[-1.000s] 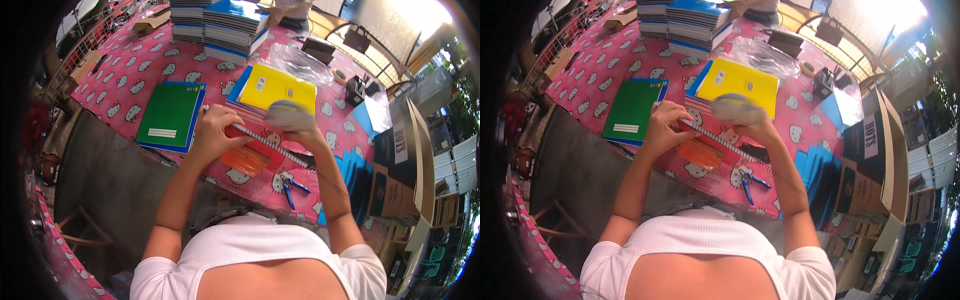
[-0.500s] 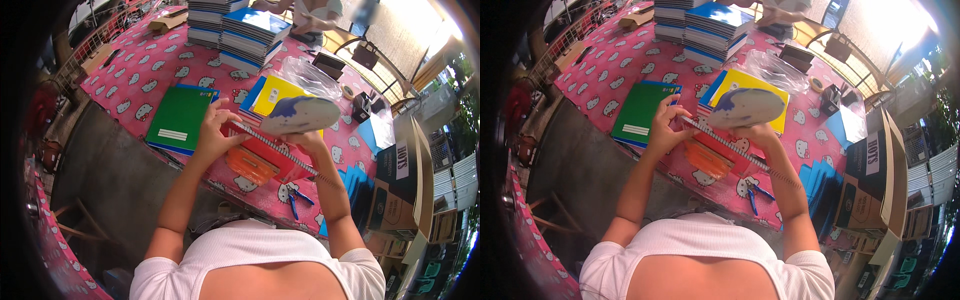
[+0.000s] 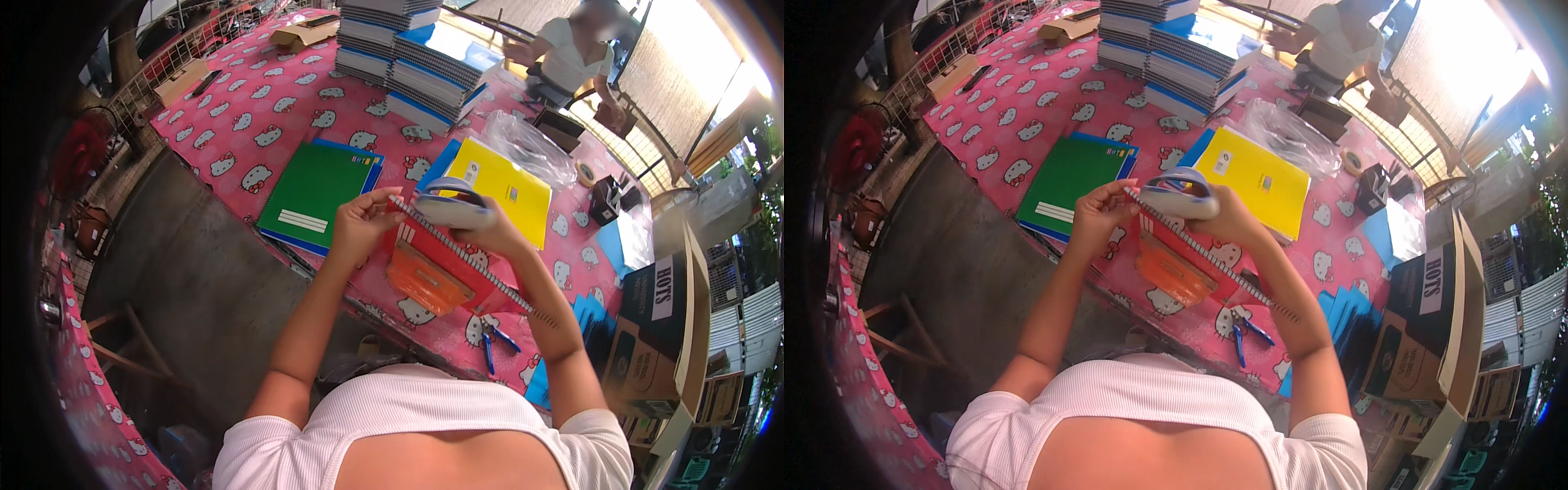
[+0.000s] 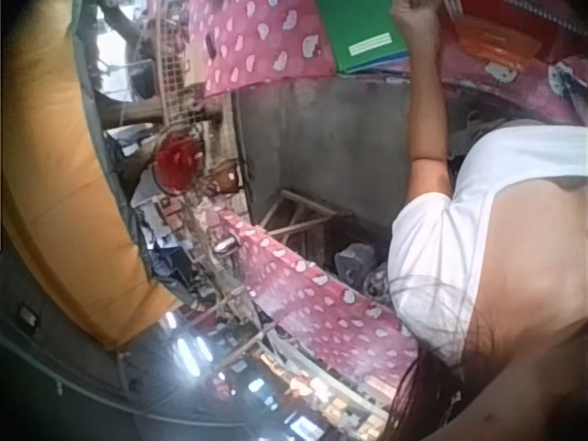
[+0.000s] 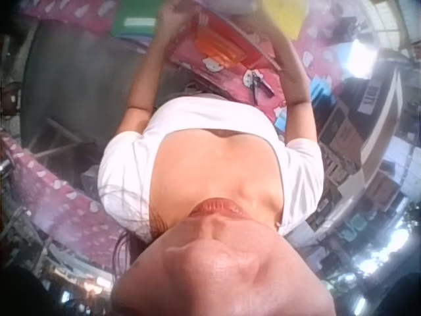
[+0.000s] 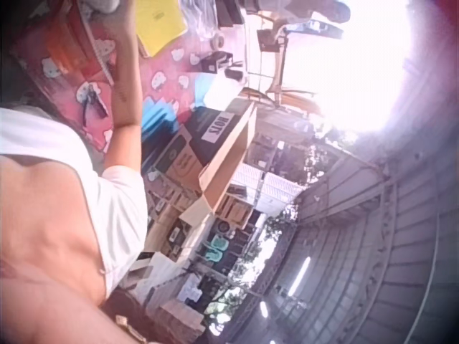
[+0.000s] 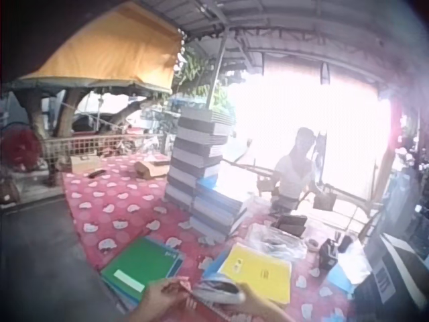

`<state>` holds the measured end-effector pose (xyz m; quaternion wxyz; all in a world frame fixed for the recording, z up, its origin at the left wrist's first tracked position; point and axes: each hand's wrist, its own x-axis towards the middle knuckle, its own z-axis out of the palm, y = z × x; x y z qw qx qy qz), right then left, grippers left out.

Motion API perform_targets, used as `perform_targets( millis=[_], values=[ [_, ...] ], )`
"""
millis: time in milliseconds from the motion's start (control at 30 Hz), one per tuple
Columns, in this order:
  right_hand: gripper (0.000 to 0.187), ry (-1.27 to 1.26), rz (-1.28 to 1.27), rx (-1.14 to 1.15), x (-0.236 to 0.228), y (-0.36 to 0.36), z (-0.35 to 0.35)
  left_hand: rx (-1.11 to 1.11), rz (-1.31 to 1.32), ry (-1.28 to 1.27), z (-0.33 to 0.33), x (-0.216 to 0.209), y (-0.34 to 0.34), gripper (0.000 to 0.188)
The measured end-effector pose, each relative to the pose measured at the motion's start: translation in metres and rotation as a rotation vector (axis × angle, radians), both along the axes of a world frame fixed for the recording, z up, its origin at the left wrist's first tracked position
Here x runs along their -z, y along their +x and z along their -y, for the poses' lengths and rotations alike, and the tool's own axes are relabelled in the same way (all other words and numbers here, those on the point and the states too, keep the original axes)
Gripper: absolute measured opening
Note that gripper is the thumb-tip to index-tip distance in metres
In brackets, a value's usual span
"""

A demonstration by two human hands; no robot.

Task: The person removes wire spirals from colored notebooks using a small handheld tool, sorts the covers and pages on a table, and places some items into a cardboard box.

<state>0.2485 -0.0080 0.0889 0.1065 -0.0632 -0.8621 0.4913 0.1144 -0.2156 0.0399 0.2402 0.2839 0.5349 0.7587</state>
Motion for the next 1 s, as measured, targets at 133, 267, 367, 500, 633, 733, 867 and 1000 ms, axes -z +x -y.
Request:
perform_targets(
  millis=[133, 267, 367, 500, 633, 733, 867, 1000],
  values=[
    [0.039, 0.375, -0.253, 0.449, 0.019, 0.042, -0.019, -0.006, -0.026, -0.093, 0.009, 0.005, -0.012, 0.042],
    [0.045, 0.677, 0.183, 1.273, 0.055, 0.154, -0.107, 0.117, 0.011, 0.039, 0.010, -0.011, -0.006, 0.030],
    [0.049, 0.713, 0.483, 1.299, 0.113, 0.212, -0.134, 0.240, 0.096, 0.095, -0.004, 0.003, -0.018, 0.023],
    [0.055, 0.815, 0.244, 1.041, 0.139, 0.230, -0.080, 0.282, 0.014, 0.212, -0.018, 0.001, -0.026, 0.018],
    [0.048, 0.745, 0.198, 0.806, 0.128, 0.211, 0.070, 0.281, 0.018, 0.197, -0.022, 0.001, -0.030, 0.017],
    [0.044, 0.975, 0.341, 0.917, 0.142, 0.217, 0.129, 0.420, 0.304, 0.195, -0.034, -0.002, -0.029, 0.013],
    [0.043, 0.217, 0.274, 1.010, 0.113, 0.237, 0.138, 0.368, 0.032, 0.067, -0.043, -0.017, -0.012, 0.015],
    [0.040, 0.203, -0.054, 0.841, -0.015, 0.188, 0.169, 0.157, -0.333, 0.154, -0.055, -0.044, 0.040, 0.015]
  ],
)
